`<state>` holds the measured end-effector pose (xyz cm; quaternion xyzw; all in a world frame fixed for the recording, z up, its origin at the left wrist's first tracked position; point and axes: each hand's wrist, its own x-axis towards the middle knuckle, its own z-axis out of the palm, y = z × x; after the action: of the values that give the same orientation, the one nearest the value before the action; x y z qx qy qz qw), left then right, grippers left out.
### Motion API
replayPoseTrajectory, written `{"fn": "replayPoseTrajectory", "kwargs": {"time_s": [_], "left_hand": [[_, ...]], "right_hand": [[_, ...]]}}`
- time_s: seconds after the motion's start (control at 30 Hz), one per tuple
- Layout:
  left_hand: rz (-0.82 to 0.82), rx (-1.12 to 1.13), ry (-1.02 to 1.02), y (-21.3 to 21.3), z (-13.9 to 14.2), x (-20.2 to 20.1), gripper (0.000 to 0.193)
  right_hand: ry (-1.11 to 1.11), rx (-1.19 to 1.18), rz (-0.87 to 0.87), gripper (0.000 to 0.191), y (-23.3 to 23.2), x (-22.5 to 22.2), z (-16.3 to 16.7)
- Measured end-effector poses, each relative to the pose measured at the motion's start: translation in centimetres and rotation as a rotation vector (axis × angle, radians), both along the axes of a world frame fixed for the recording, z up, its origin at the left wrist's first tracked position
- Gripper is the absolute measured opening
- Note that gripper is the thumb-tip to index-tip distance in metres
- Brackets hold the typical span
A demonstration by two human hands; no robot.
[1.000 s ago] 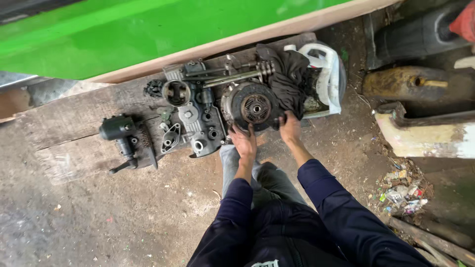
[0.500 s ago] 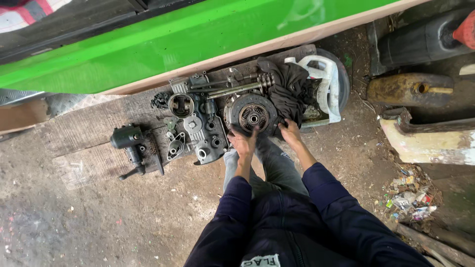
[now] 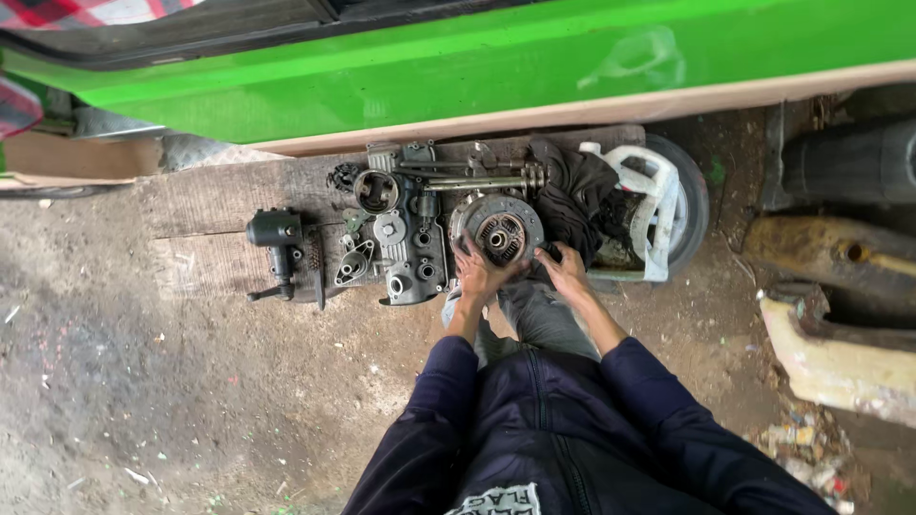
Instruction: The person cleans and assembles engine components on a wooden board, including a clutch assembly and cylinder head. They wipe parts with a cloth, remove and replace a clutch disc, and position components for further work.
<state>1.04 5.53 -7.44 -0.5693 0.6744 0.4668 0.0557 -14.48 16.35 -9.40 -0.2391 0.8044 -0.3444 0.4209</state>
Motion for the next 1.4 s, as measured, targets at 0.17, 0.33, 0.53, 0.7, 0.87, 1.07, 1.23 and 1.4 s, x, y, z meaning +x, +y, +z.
{"fn": "replayPoseTrajectory", "kwargs": {"time_s": [0.17, 0.33, 0.53, 0.7, 0.87, 1.07, 1.23, 1.4], "left_hand": [[-0.38, -0.166, -0.016, -0.7, 0.8, -0.1, 0.154], [-0.566, -0.225, -0.169, -1.6, 1.4, -0.9, 0.14], [-0.53, -0.213, -0.174, -1.1, 2.5, -1.1, 0.136], [-0.542, -0.216, -0.114, -2.2, 2.2, -0.8, 0.139], [-0.34, -0.143, -0.021, -2.2, 1.8, 1.5, 0.136], [0.213, 0.217, 0.348, -1.4, 1.8, 9.4, 0.105], [0.606, 0.287, 0.522, -0.1, 1.6, 18.0, 0.105], [0.704, 0.072, 0.251, -2.2, 1.8, 24.6, 0.104]], "right_hand": [[0.008, 0.133, 0.083, 0.05, -1.3, -1.4, 0.9], [0.023, -0.005, 0.093, 0.041, -2.3, -1.5, 2.3], [-0.119, -0.081, 0.081, 0.044, -2.3, -1.3, 3.5], [-0.163, -0.148, 0.064, 0.063, -1.9, -2.2, 3.3], [-0.31, -0.115, -0.047, 0.074, -1.0, -3.4, 2.6], [-0.518, -0.203, -0.17, 0.071, 0.1, -5.0, 2.1], [-0.543, -0.178, -0.201, 0.065, 0.2, -4.6, 1.8], [-0.504, -0.12, -0.193, 0.061, -0.4, -2.9, 1.0]]}}
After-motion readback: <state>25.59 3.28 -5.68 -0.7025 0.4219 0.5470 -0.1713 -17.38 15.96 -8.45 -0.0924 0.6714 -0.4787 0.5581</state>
